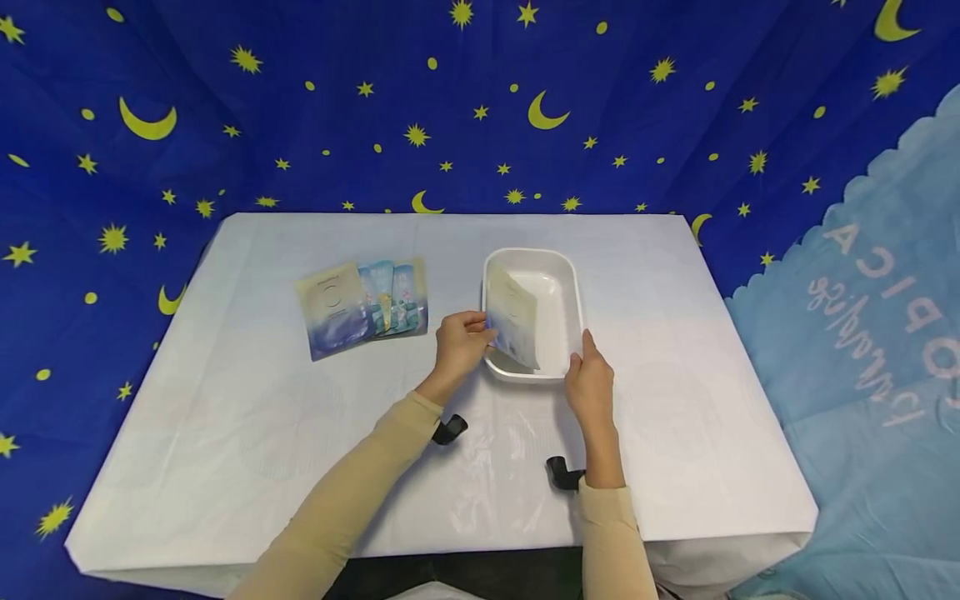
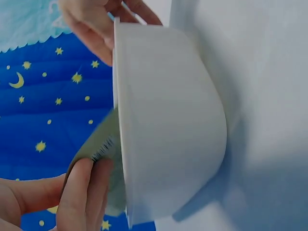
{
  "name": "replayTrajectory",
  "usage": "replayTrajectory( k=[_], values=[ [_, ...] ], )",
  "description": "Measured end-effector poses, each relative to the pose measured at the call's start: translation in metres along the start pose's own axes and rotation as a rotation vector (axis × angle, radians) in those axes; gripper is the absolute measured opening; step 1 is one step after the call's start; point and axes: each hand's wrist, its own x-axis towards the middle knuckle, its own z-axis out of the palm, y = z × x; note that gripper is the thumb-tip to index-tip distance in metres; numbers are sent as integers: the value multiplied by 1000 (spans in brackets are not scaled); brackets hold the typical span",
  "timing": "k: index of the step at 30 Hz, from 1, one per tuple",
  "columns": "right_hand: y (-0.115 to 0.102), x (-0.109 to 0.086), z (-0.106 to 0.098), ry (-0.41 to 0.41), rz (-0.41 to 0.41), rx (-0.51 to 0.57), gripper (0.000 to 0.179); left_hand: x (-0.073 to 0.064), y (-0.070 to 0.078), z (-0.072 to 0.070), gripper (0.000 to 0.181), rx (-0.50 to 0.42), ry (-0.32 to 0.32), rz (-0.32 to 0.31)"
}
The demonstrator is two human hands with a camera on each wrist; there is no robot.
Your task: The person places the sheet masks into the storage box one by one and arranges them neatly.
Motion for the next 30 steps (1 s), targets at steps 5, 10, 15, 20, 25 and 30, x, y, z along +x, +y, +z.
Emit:
replayTrajectory(
  k=[5,10,15,20,25,30],
  values=[
    [-2,-2,0,3,-9,-2,49,-3,0,9,28,84,-2,52],
    [-2,-2,1,12,-21,-11,49,-6,0,12,23,181,-69,97],
    [-1,-2,0,1,-16,-13,49,-8,1,16,34,193,-215,51],
    [0,-2,0,-5,-23,-6,49,-7,1,22,14,201,-289,52],
    [0,-2,-1,-10,-31,3,49,-8,3,27,19,282,-294,26],
    [0,-2,0,-8,-29,7,49,-10,6,30,42,362,-309,7]
  ],
)
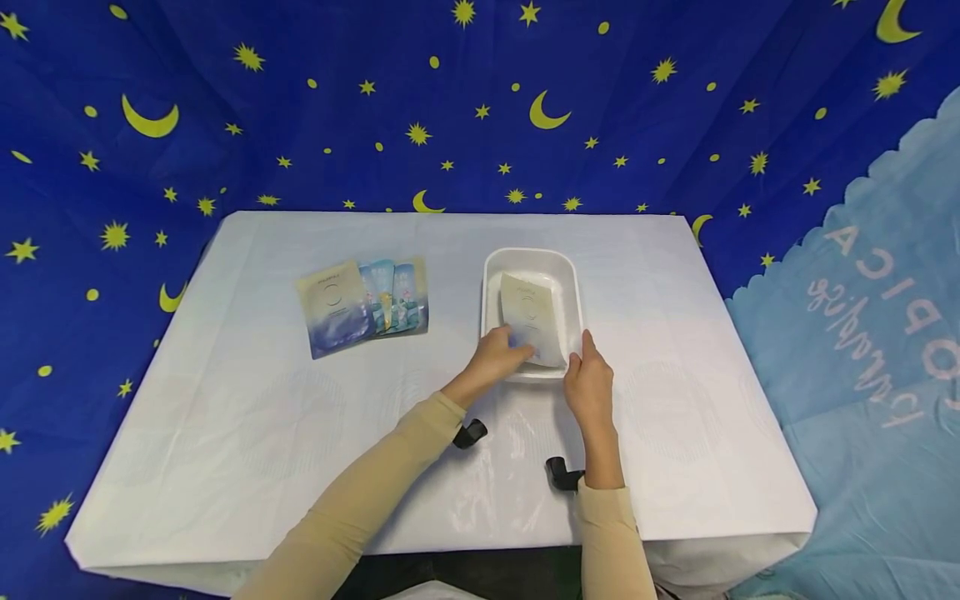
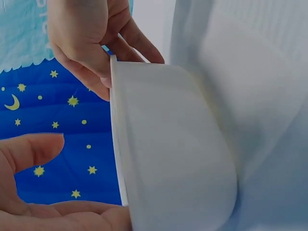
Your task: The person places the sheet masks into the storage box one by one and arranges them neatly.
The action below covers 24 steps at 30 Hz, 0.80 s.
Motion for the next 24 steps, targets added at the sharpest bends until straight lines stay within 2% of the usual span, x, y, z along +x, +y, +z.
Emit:
replayTrajectory(
  k=[2,4,7,11,14,18,22,24],
  values=[
    [0,0,0,1,0,3,49,-1,1,0,56,19,-24,-4],
    [0,0,0,3,-2,3,49,-2,2,0,62,25,-39,9],
    [0,0,0,13,-12,0,48,-4,2,-4,58,-31,-15,44],
    [0,0,0,26,-27,-7,48,-6,-3,-20,42,-191,81,78],
    [1,0,1,30,-27,-7,49,-5,-10,-41,33,-258,192,74],
    [1,-1,1,25,-14,-5,49,-6,-29,-76,29,-282,348,49],
    [1,0,1,21,-8,0,49,-9,-55,-115,32,-290,436,-22],
    [2,0,0,20,-8,1,49,-11,-69,-135,35,-276,462,-86]
  ],
)
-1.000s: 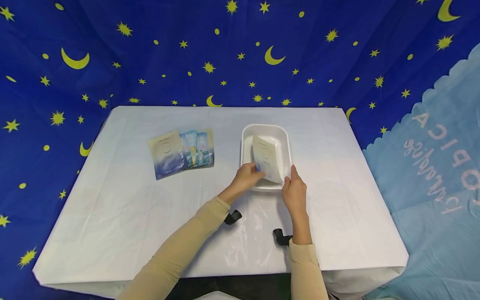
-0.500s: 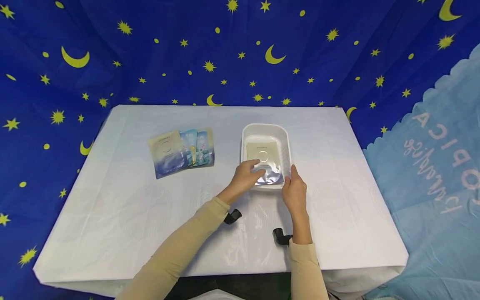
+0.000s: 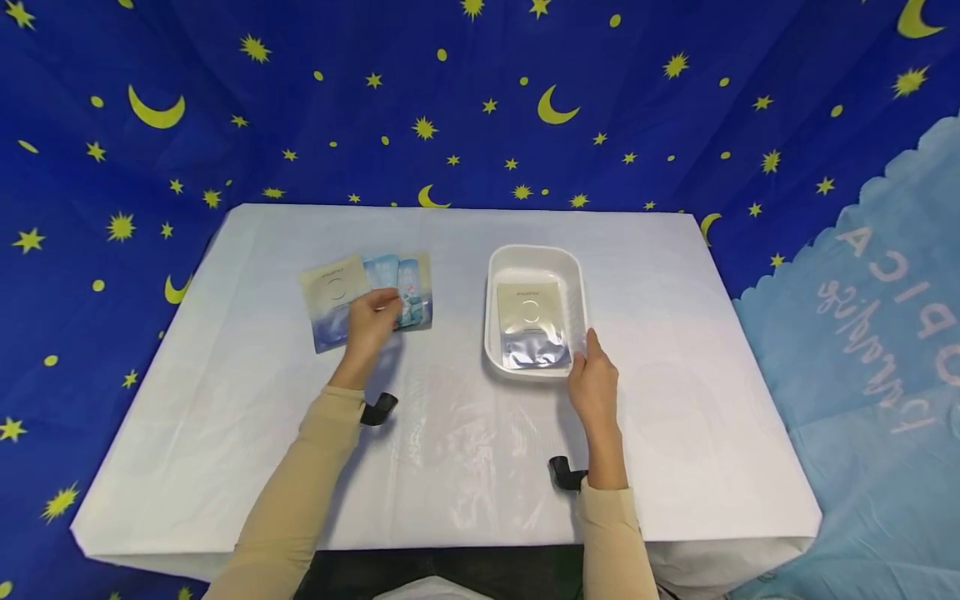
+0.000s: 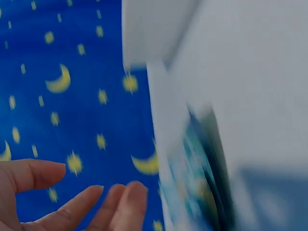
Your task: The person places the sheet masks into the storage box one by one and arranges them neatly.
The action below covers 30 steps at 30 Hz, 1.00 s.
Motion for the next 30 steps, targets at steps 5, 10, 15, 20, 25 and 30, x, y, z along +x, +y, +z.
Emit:
replayTrajectory(
  k=[5,10,15,20,25,30],
  values=[
    [-1,0,0,0,-2,4,49,14,-25,-46,45,47,74,-128],
    [0,0,0,24,-15,10,48,21,-48,-72,55,132,128,-188],
    [2,1,1,34,-26,20,48,24,-60,-80,62,319,150,-226],
    [3,1,0,44,-40,15,48,30,-65,-78,47,445,159,-205],
    [3,2,0,44,-37,21,48,35,-70,-75,50,503,207,-202],
    [4,2,1,55,-51,21,48,36,-80,-75,59,365,320,-204]
  ],
)
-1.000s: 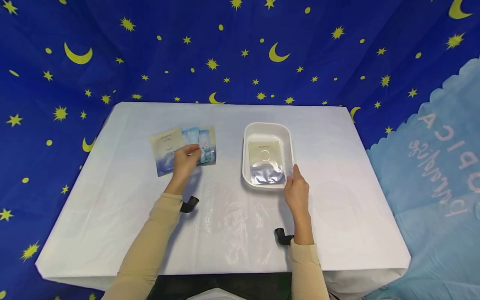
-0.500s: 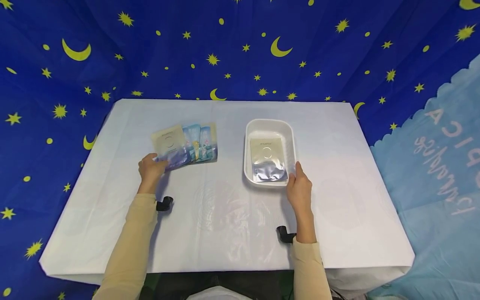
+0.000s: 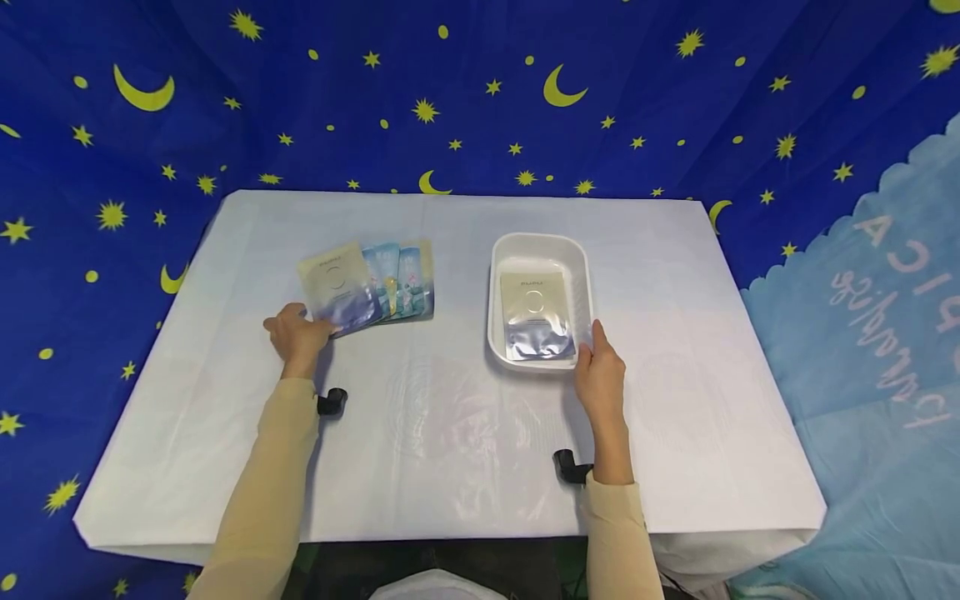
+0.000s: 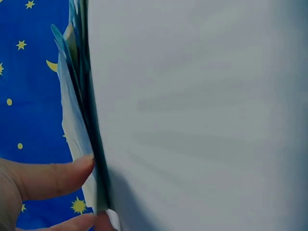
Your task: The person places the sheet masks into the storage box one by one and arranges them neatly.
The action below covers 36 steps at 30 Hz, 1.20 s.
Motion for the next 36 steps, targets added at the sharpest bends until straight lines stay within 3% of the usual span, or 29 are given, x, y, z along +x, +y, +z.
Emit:
replayTrajectory(
  k=[6,12,18,28,36],
  values=[
    [-1,0,0,-6,-1,-6,47,3,-6,-4,58,-160,31,-45],
    [-2,0,-1,3,-3,-1,48,5,-4,-13,52,-303,37,-157],
    [-2,0,-1,1,-6,-5,48,6,-6,-17,51,-458,11,-266],
    [-1,0,1,3,-13,-4,47,11,-8,-18,42,-656,-70,-343],
    [-1,0,0,0,-5,3,48,10,-8,-18,40,-713,-110,-396]
  ],
)
